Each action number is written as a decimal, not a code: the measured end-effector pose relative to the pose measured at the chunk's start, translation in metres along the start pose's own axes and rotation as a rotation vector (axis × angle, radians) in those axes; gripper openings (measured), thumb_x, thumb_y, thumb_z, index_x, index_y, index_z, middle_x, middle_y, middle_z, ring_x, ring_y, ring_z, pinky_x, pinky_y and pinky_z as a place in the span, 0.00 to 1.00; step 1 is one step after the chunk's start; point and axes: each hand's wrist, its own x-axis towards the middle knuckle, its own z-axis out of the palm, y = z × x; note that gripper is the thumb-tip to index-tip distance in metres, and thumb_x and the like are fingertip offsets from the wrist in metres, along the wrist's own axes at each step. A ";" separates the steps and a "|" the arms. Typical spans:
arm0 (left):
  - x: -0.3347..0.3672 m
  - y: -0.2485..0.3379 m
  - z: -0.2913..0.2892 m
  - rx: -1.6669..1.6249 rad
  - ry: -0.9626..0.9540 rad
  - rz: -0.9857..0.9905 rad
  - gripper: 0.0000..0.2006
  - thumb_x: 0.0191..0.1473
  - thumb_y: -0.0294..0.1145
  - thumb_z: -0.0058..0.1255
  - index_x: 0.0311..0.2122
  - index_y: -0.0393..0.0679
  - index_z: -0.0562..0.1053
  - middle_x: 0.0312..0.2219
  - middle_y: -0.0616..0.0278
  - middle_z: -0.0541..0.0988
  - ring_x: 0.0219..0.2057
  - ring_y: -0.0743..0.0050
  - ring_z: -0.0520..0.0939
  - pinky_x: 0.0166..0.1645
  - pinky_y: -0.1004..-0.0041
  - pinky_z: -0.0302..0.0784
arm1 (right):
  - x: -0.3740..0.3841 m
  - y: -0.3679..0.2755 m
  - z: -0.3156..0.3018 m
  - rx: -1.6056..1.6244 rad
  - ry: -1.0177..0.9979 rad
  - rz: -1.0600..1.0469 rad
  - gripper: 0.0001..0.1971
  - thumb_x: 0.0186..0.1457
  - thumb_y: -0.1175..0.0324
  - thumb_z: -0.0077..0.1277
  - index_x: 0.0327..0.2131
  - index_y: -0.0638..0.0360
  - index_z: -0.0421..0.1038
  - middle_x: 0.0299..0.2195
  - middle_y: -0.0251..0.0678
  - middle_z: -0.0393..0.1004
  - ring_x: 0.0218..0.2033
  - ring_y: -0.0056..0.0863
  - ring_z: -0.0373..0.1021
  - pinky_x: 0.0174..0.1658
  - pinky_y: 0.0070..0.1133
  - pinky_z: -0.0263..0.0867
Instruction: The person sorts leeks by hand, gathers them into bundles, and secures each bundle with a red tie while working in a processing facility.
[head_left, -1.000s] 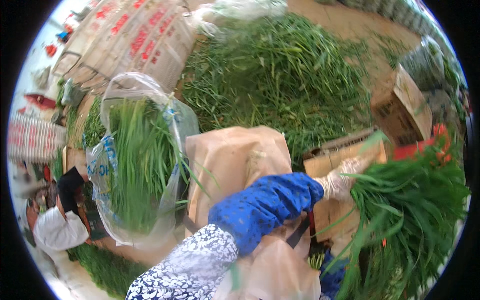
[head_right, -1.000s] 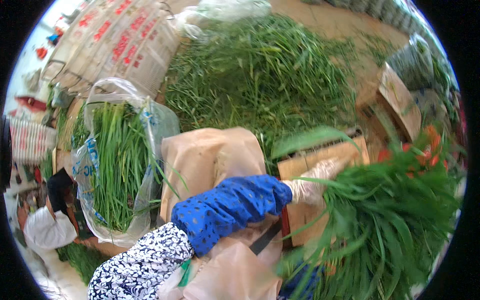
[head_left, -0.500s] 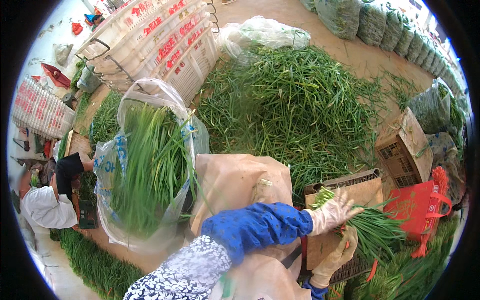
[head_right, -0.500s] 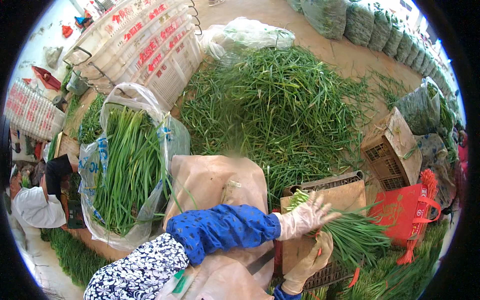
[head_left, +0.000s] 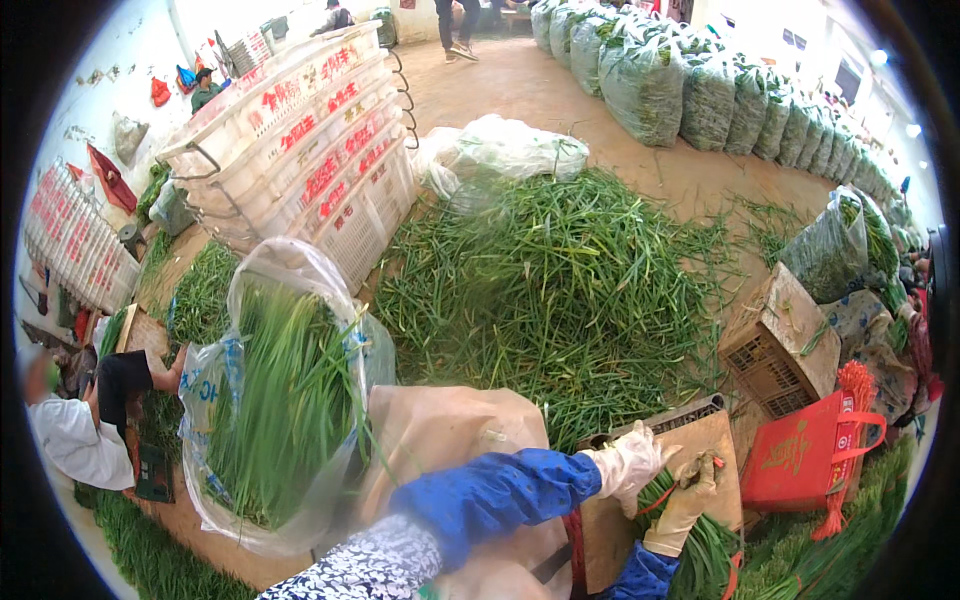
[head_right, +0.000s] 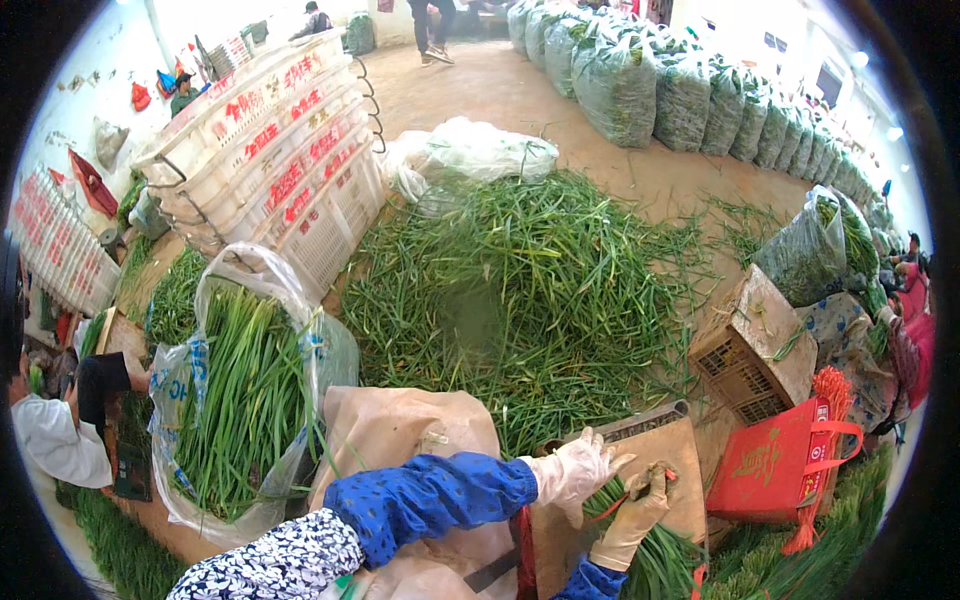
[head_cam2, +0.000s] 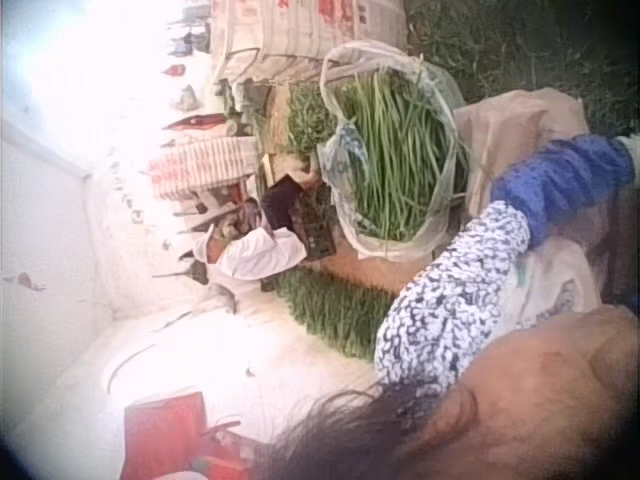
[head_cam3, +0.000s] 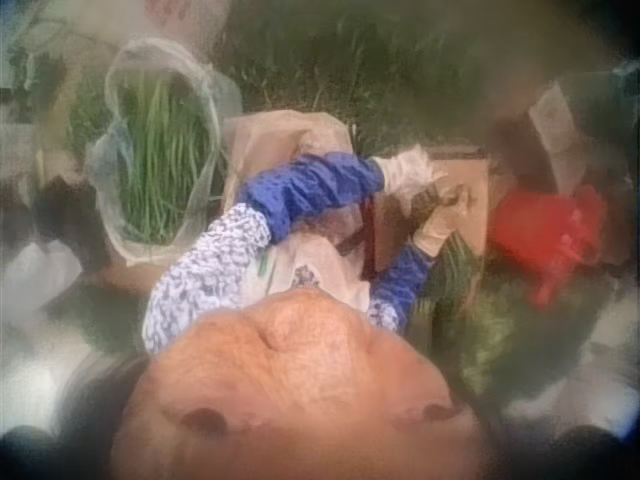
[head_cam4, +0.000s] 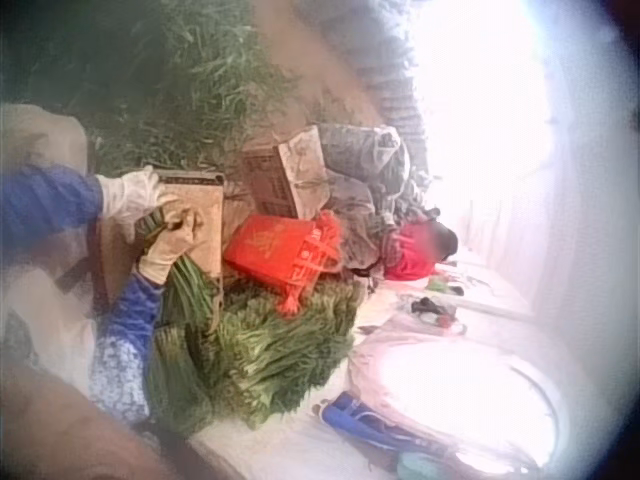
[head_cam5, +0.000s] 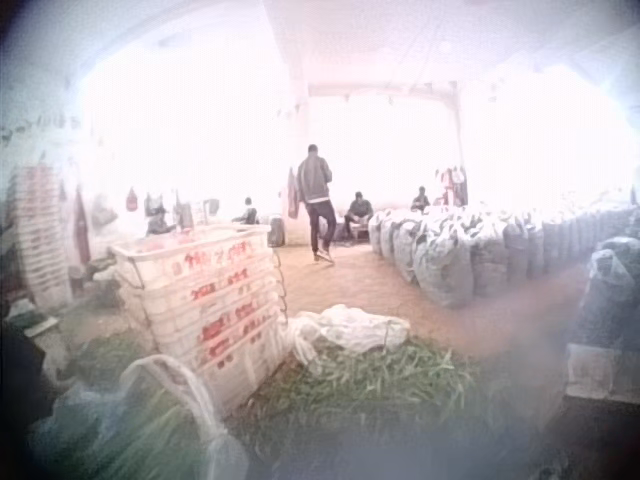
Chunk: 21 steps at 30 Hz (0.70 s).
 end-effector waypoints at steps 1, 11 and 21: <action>0.001 -0.003 0.010 0.005 0.016 -0.027 0.72 0.21 0.64 0.69 0.67 0.31 0.44 0.50 0.40 0.70 0.50 0.40 0.73 0.56 0.50 0.68 | 0.003 0.003 0.003 -0.003 -0.047 0.006 0.10 0.65 0.65 0.44 0.28 0.55 0.65 0.17 0.21 0.56 0.16 0.12 0.50 0.22 0.14 0.47; 0.013 -0.005 0.089 0.416 0.275 -0.245 0.40 0.53 0.48 0.45 0.67 0.39 0.50 0.60 0.46 0.65 0.56 0.48 0.71 0.58 0.45 0.65 | -0.009 0.027 0.010 -0.491 -0.074 -0.226 0.08 0.63 0.71 0.45 0.34 0.66 0.71 0.31 0.35 0.68 0.26 0.22 0.65 0.27 0.18 0.61; -0.001 0.023 0.070 -0.509 0.420 0.142 0.32 0.48 0.42 0.54 0.61 0.53 0.64 0.55 0.55 0.71 0.58 0.50 0.69 0.66 0.51 0.53 | -0.124 -0.042 0.016 -0.433 -0.044 -0.228 0.10 0.63 0.68 0.47 0.32 0.65 0.69 0.26 0.32 0.68 0.27 0.22 0.62 0.35 0.22 0.62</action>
